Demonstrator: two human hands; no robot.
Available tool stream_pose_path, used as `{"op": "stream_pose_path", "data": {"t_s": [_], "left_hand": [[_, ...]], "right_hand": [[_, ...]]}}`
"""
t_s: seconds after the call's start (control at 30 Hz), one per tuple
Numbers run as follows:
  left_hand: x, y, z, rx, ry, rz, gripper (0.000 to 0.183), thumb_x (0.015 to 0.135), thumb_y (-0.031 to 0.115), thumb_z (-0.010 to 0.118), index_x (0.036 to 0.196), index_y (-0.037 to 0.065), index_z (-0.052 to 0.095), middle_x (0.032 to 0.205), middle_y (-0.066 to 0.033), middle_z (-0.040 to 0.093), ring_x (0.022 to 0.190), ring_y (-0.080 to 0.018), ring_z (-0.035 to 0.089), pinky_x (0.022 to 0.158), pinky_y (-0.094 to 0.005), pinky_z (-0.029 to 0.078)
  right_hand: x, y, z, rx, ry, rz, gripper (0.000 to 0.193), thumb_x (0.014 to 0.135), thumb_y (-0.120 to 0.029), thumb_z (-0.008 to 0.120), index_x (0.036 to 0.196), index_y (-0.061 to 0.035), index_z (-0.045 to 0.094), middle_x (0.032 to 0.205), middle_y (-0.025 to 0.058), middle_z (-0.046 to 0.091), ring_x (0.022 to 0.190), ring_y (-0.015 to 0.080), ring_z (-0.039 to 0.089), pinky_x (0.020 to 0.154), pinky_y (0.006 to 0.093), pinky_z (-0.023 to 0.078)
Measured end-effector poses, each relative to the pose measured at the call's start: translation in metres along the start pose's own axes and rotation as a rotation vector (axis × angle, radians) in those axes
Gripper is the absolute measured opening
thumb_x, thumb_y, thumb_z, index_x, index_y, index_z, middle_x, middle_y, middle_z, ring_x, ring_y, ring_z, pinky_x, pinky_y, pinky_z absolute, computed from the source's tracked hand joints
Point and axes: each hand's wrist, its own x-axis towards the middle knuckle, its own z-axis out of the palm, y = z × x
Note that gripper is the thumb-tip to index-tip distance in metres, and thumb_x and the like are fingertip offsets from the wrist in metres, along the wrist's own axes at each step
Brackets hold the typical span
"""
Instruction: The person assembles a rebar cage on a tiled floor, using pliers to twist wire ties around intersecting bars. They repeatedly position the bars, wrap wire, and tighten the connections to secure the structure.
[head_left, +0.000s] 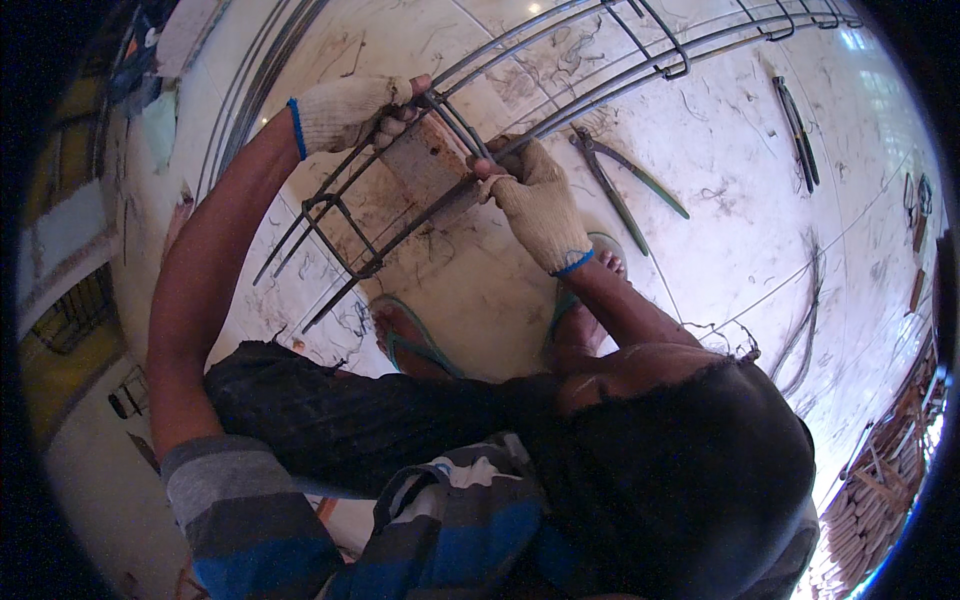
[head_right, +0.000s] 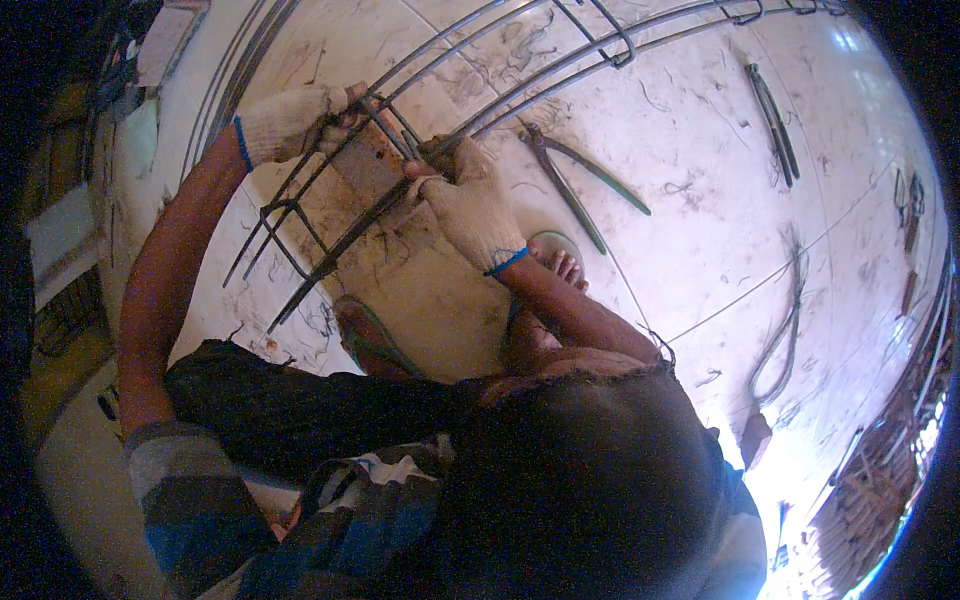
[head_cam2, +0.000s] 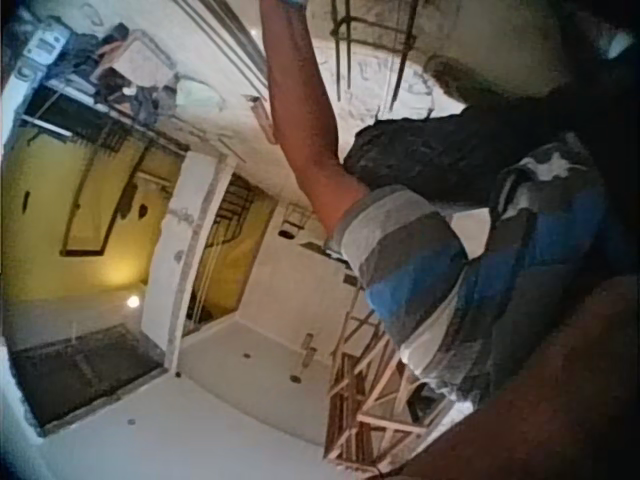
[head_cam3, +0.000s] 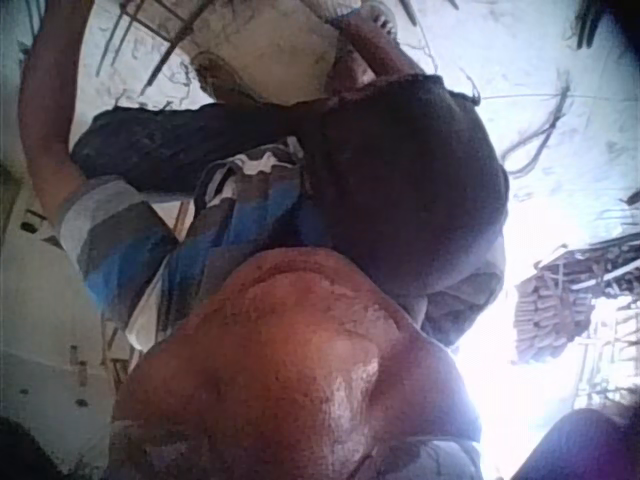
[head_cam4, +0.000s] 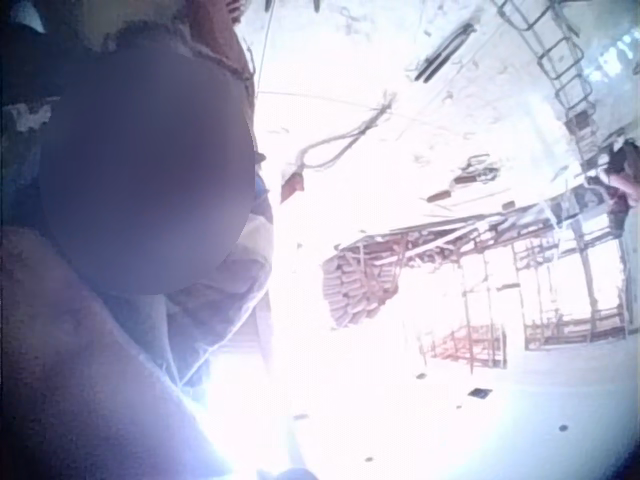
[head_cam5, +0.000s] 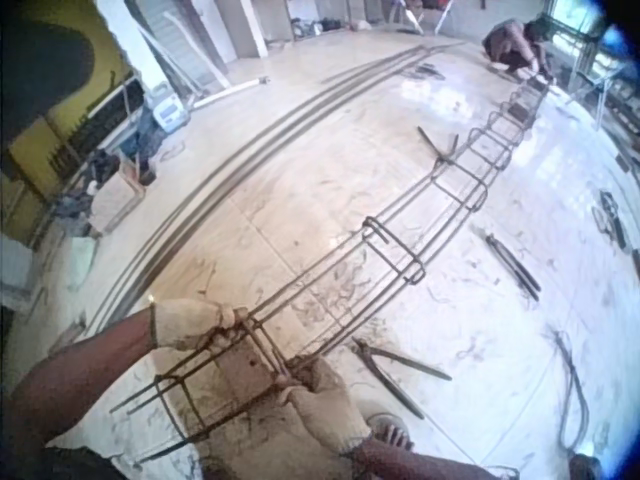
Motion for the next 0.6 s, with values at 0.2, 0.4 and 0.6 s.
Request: {"op": "stream_pose_path", "data": {"t_s": [0.2, 0.4, 0.6], "left_hand": [[-0.013, 0.013, 0.012, 0.047, 0.069, 0.017, 0.036, 0.101, 0.045, 0.072, 0.095, 0.009, 0.069, 0.078, 0.0032, 0.058, 0.062, -0.0066, 0.050, 0.050, -0.0228, 0.041], [-0.020, 0.017, -0.012, 0.007, -0.029, -0.018, 0.032, 0.106, 0.038, 0.064, 0.123, 0.011, 0.071, 0.088, 0.0033, 0.056, 0.071, -0.0080, 0.049, 0.056, -0.0253, 0.041], [-0.003, 0.005, -0.016, 0.017, -0.026, 0.044, 0.038, 0.105, 0.048, 0.063, 0.115, 0.013, 0.071, 0.083, 0.0047, 0.052, 0.069, -0.0082, 0.044, 0.056, -0.0260, 0.039]], "right_hand": [[0.005, 0.021, 0.002, 0.205, -0.026, -0.006, 0.038, 0.097, -0.022, 0.074, 0.122, 0.0032, 0.062, 0.093, 0.0067, 0.071, 0.080, 0.0110, 0.061, 0.072, 0.0284, 0.050], [0.009, -0.009, 0.004, 0.078, -0.029, -0.018, 0.034, 0.092, -0.007, 0.069, 0.121, 0.0073, 0.061, 0.104, 0.0136, 0.072, 0.096, 0.0188, 0.071, 0.078, 0.0323, 0.057], [0.025, 0.010, 0.014, 0.132, -0.035, 0.039, 0.033, 0.094, -0.012, 0.072, 0.121, 0.0037, 0.063, 0.099, 0.0093, 0.071, 0.085, 0.0153, 0.064, 0.076, 0.0312, 0.052]]}}
